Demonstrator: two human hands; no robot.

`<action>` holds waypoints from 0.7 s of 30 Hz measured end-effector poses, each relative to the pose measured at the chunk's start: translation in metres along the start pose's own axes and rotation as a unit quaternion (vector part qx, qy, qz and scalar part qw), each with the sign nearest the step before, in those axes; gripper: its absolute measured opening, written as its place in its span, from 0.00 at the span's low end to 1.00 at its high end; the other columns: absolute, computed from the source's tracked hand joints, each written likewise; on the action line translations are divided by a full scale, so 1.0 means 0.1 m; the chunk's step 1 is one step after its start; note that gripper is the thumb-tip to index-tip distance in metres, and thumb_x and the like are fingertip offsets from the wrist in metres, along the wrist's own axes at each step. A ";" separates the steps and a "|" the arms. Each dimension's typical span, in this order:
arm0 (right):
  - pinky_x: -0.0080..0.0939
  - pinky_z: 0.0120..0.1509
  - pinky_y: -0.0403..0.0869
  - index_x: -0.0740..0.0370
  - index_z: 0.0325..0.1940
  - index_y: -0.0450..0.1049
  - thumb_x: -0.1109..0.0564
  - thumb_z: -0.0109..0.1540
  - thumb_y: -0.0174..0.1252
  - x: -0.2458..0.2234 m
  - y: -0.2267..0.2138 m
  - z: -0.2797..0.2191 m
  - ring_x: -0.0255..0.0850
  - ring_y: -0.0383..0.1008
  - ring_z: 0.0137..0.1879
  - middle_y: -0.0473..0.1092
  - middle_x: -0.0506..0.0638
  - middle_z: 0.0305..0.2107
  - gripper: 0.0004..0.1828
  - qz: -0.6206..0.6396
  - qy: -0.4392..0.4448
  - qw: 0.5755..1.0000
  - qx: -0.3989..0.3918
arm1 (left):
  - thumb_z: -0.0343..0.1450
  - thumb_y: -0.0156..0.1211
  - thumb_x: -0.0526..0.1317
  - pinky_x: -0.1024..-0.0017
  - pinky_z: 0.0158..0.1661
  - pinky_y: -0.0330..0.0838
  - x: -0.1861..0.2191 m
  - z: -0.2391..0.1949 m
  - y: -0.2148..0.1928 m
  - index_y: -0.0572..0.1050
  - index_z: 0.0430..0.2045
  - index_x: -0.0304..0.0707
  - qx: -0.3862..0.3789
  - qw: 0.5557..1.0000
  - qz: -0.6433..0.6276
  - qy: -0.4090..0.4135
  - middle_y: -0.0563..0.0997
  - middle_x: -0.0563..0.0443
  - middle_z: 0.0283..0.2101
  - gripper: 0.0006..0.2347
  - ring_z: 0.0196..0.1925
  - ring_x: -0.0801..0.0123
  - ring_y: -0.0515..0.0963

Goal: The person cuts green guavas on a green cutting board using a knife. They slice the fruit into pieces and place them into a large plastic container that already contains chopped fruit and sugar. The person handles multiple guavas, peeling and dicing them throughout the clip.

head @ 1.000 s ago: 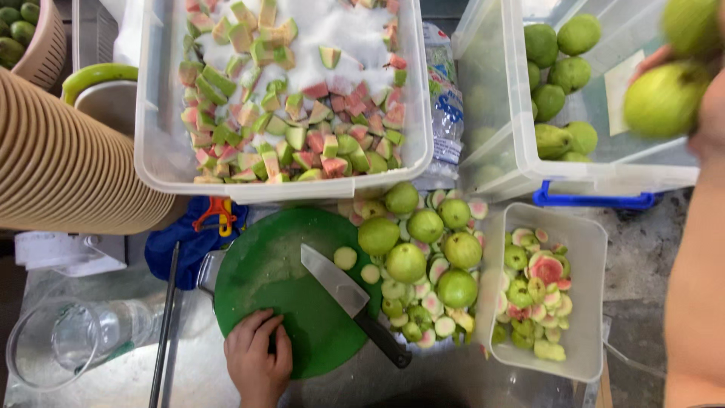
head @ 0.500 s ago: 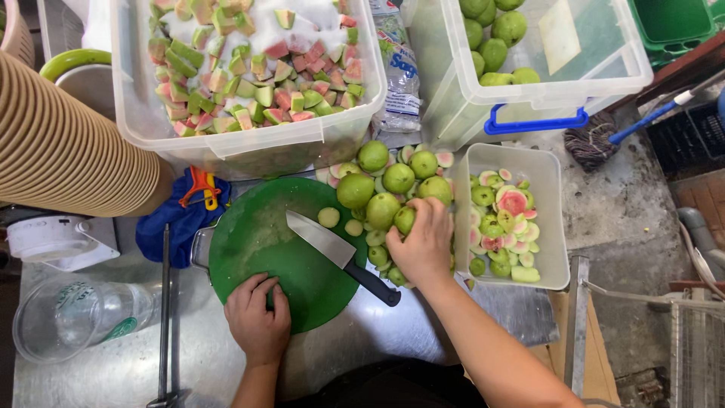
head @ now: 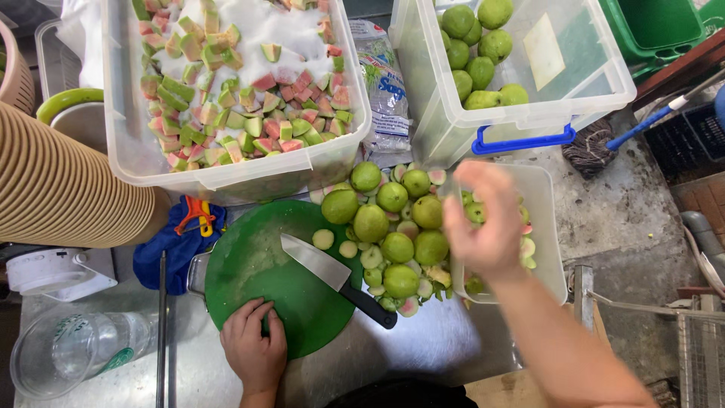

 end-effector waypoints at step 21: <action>0.61 0.60 0.82 0.43 0.81 0.48 0.38 0.47 0.76 4.14 1.29 0.56 0.58 0.74 0.68 0.55 0.60 0.70 0.64 -0.292 0.362 0.613 -0.639 | 0.63 0.64 0.34 0.61 0.55 0.67 -0.02 0.07 -0.04 0.81 0.32 0.39 0.002 0.999 -0.025 -0.038 0.82 0.53 0.44 0.07 0.51 0.58 0.79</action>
Point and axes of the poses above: each hand's wrist, its own z-axis towards the middle knuckle, its own y-axis out of the palm, x = y × z, the point moved 8 cm from there along z, towards the middle knuckle
